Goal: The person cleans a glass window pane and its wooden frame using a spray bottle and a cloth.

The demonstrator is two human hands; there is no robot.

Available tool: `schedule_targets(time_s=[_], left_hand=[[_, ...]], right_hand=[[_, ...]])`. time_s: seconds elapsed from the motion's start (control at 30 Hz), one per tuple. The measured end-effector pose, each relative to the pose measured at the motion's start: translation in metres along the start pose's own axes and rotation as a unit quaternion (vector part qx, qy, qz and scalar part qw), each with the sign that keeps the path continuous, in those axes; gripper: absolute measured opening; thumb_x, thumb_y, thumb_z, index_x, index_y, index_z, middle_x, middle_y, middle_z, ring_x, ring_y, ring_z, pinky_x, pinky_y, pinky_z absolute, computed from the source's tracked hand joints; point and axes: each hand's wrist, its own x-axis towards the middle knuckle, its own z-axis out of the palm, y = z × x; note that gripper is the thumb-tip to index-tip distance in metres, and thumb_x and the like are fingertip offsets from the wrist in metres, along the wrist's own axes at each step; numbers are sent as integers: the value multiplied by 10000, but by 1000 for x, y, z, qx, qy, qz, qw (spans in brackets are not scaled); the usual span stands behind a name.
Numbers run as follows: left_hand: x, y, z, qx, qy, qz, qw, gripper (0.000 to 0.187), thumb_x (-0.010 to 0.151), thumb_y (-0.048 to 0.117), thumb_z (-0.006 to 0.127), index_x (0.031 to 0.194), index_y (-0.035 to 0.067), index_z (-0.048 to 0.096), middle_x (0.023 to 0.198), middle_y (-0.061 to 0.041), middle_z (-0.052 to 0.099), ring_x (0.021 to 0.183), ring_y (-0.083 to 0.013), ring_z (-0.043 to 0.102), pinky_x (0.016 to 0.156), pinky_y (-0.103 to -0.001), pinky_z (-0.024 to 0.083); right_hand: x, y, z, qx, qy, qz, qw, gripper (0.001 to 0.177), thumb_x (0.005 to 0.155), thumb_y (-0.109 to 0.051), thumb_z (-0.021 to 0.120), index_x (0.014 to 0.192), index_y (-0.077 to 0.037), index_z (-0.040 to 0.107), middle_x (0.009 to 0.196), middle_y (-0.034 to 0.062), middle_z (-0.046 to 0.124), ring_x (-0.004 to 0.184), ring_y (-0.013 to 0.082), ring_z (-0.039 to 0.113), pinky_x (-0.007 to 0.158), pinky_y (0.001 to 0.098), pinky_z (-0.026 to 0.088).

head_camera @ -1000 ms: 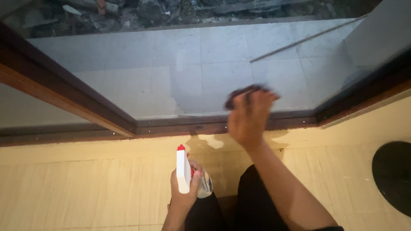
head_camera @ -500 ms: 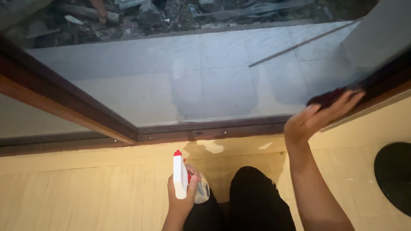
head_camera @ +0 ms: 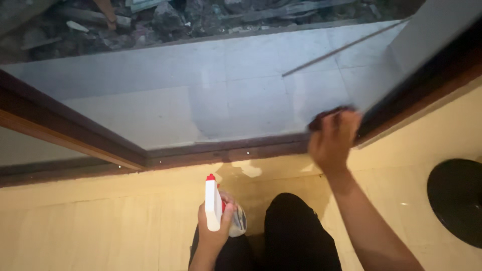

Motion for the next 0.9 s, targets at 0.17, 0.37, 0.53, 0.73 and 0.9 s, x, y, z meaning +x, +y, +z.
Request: schedule_targets(time_s=[0.17, 0.37, 0.53, 0.73, 0.9], left_hand=[[-6, 3, 12, 32, 5, 21, 999, 185, 937, 49, 625, 1095, -24, 562, 863, -89, 641, 784, -171, 656, 817, -339, 556], [-17, 6, 24, 9, 30, 8, 999, 443, 903, 58, 620, 1311, -41, 477, 856, -77, 639, 784, -161, 669, 762, -330, 566], [-30, -6, 17, 39, 37, 15, 998, 345, 949, 42, 640, 1247, -83, 520, 912, -107, 665, 827, -187, 670, 801, -341, 569], [-36, 7, 11, 26, 59, 11, 998, 527, 888, 32, 628, 1372, -59, 441, 890, -84, 650, 786, -161, 656, 777, -319, 559], [-36, 22, -5, 90, 53, 12, 994, 100, 904, 5, 636, 991, -37, 607, 817, -91, 677, 773, -174, 669, 776, -316, 559]], right_hand=[[25, 34, -27, 81, 152, 18, 985, 611, 1142, -53, 451, 1657, 35, 135, 1713, 331, 53, 1580, 519, 113, 1322, 580, 161], [-22, 16, -9, 152, 106, 75, 980, 652, 1101, -10, 548, 1625, 29, 160, 1703, 338, 93, 1624, 513, 151, 1346, 549, 213], [-43, -37, 8, 203, 118, 197, 952, 681, 1079, 19, 535, 1642, -5, 152, 1729, 297, 68, 1639, 462, 119, 1362, 541, 187], [-49, -148, 30, 288, 59, 97, 951, 700, 1009, 50, 566, 1617, -40, 233, 1714, 206, 126, 1619, 422, 75, 1337, 559, 150], [-51, -175, 59, 245, 17, 32, 969, 549, 995, 20, 640, 1499, -71, 443, 1679, 181, 279, 1581, 421, 230, 1315, 548, 245]])
